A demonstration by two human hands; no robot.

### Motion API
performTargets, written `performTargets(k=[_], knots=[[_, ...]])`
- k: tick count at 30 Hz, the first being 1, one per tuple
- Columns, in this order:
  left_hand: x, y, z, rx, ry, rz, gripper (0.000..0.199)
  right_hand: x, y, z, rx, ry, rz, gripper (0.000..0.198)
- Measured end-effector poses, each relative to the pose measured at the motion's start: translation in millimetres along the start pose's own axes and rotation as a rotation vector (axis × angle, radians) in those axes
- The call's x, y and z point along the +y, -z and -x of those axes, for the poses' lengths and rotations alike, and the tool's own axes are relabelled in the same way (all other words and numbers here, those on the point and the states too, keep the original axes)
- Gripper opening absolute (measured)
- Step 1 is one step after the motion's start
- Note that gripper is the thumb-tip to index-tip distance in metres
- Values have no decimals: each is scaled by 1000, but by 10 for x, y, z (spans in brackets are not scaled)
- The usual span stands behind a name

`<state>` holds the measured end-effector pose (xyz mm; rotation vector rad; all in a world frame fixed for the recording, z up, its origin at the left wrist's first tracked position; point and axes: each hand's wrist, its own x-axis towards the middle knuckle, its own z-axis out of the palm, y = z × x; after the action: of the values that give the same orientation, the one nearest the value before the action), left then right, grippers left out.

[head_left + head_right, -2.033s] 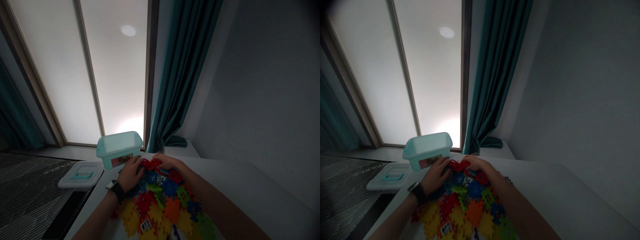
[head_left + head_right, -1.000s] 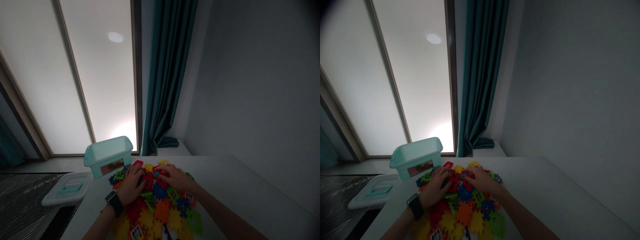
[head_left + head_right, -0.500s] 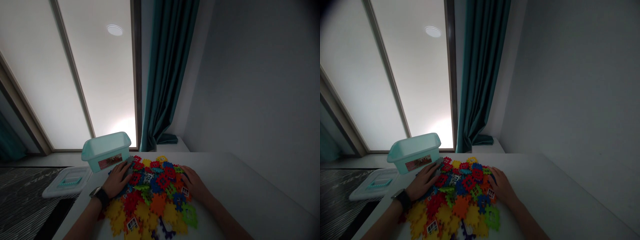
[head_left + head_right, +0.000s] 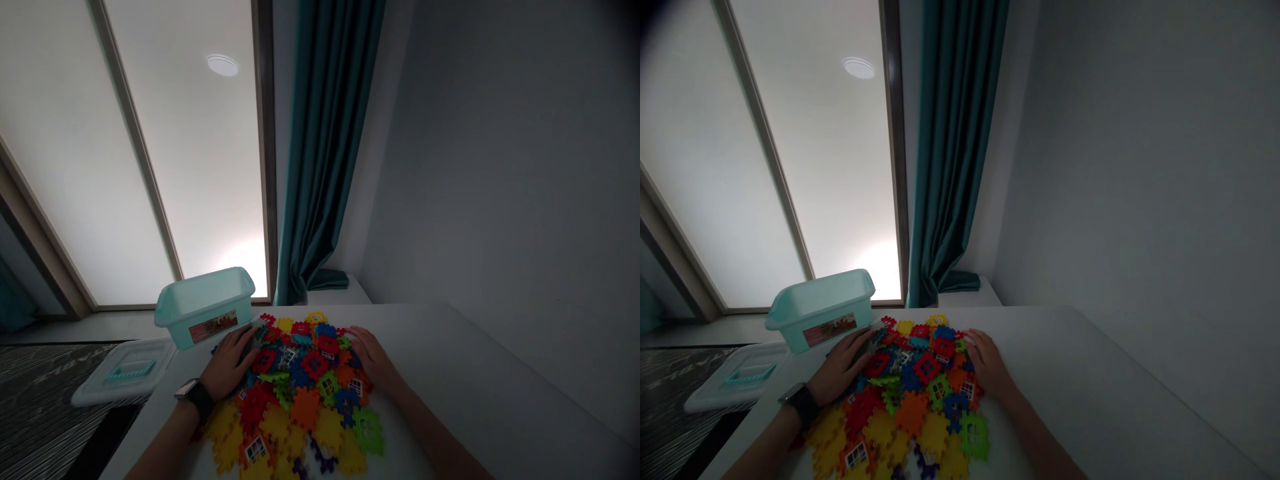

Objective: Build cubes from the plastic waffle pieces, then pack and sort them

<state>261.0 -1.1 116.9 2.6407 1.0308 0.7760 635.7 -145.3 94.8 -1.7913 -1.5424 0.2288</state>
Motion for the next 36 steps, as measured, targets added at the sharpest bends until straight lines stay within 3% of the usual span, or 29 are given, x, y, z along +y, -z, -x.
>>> performTargets(k=[3, 6, 13, 17, 24, 36], knots=[[-9, 43, -9, 13, 7, 15, 49, 149, 106, -90, 51, -86, 25, 55], [-14, 144, -39, 33, 30, 84, 47, 198, 141, -138, 19, -118, 35, 57], [-107, 416, 3, 28, 93, 237, 50, 6, -4, -213, -138, -75, 5, 57], [-210, 346, 156, 90, 153, 234, 52, -127, -100, -199, -186, -61, -22, 61], [-261, 145, 202, -1, 155, 193, 54, -318, -222, -114, -213, -73, -20, 65], [-274, 133, 192, -34, 111, 116, 52, -358, -230, -43, -208, -66, -7, 61]])
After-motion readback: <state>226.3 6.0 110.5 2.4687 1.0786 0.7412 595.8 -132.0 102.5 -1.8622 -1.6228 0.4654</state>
